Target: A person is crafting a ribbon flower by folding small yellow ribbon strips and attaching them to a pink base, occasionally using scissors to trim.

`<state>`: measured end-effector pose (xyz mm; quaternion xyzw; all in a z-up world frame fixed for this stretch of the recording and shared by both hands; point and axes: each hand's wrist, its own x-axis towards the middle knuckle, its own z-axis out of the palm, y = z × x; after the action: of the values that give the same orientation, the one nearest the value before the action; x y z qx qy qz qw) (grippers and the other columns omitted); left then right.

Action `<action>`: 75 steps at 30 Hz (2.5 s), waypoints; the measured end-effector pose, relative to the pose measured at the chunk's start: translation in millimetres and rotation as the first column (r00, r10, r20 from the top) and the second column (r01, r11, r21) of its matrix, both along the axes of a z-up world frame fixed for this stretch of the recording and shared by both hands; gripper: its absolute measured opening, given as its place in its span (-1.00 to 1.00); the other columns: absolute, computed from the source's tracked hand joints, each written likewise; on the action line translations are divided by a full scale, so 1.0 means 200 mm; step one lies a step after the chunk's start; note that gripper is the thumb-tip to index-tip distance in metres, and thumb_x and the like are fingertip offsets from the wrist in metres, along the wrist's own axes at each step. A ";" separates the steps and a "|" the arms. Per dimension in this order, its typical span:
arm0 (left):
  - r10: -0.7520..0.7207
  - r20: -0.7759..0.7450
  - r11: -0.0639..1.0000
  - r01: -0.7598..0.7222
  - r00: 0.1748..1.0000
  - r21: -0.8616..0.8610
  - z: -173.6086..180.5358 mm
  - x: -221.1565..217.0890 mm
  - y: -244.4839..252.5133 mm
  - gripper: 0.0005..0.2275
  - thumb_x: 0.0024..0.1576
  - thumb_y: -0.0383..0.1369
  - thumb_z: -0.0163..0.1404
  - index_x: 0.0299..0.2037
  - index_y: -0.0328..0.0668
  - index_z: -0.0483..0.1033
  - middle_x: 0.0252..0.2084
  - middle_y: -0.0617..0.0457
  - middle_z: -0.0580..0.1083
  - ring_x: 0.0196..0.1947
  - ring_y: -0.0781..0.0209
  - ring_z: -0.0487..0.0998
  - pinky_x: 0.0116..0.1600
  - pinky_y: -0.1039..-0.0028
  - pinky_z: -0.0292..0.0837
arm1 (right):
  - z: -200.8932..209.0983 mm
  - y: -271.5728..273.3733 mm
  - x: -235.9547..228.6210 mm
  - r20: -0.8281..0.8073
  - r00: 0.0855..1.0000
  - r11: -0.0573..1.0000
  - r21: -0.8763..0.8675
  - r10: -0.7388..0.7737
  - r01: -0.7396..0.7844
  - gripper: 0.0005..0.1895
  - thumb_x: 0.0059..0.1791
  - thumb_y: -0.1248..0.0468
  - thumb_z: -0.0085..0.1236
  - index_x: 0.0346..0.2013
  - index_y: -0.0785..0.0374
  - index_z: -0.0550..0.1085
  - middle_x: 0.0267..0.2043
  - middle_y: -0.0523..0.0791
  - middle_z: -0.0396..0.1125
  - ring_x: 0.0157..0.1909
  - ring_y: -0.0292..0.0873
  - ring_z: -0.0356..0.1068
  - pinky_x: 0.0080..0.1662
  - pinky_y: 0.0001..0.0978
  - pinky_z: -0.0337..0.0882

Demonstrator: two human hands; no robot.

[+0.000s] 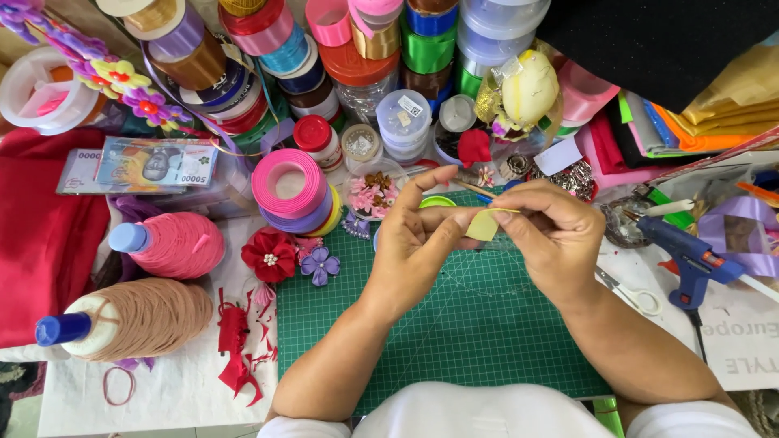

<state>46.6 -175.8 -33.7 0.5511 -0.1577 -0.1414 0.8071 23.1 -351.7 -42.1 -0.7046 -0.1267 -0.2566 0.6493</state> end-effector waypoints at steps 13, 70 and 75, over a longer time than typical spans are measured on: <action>0.039 -0.109 0.996 -0.047 0.993 -0.074 -0.01 0.01 -0.01 -0.44 0.16 -0.63 0.00 0.40 -0.41 0.13 -0.21 -0.49 0.56 -0.32 -0.07 0.67 -0.21 0.30 0.74 | 0.04 0.02 0.01 0.359 0.933 0.935 -0.330 -0.002 0.129 -0.88 -0.07 0.61 0.25 -0.31 0.43 0.65 -0.25 0.16 0.51 -0.25 0.07 0.56 -0.22 -0.18 0.56; 0.112 -0.008 0.983 -0.110 0.994 0.148 0.01 -0.02 -0.03 -0.34 0.06 -0.67 0.15 0.40 -0.23 0.19 -0.26 -0.31 0.60 -0.31 0.08 0.69 -0.17 0.42 0.71 | 0.06 -0.03 0.00 -0.196 0.974 0.987 -0.085 0.117 -0.136 -0.96 -0.07 0.50 0.30 -0.41 0.43 0.58 -0.49 -0.03 0.36 -0.43 -0.29 0.31 -0.38 -0.52 0.35; 0.103 -0.018 0.984 -0.099 0.995 0.146 0.01 -0.02 -0.03 -0.33 0.05 -0.66 0.15 0.41 -0.24 0.18 -0.26 -0.30 0.60 -0.32 0.10 0.69 -0.17 0.44 0.71 | 0.05 -0.04 0.00 -0.199 0.976 0.985 -0.133 0.085 -0.113 -0.96 -0.05 0.48 0.30 -0.41 0.41 0.59 -0.52 -0.05 0.33 -0.44 -0.32 0.26 -0.39 -0.53 0.31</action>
<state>43.3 -182.4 -32.1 0.6138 -0.1085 -0.1184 0.7729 24.0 -360.7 -32.6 -0.7640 -0.1163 -0.1445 0.6180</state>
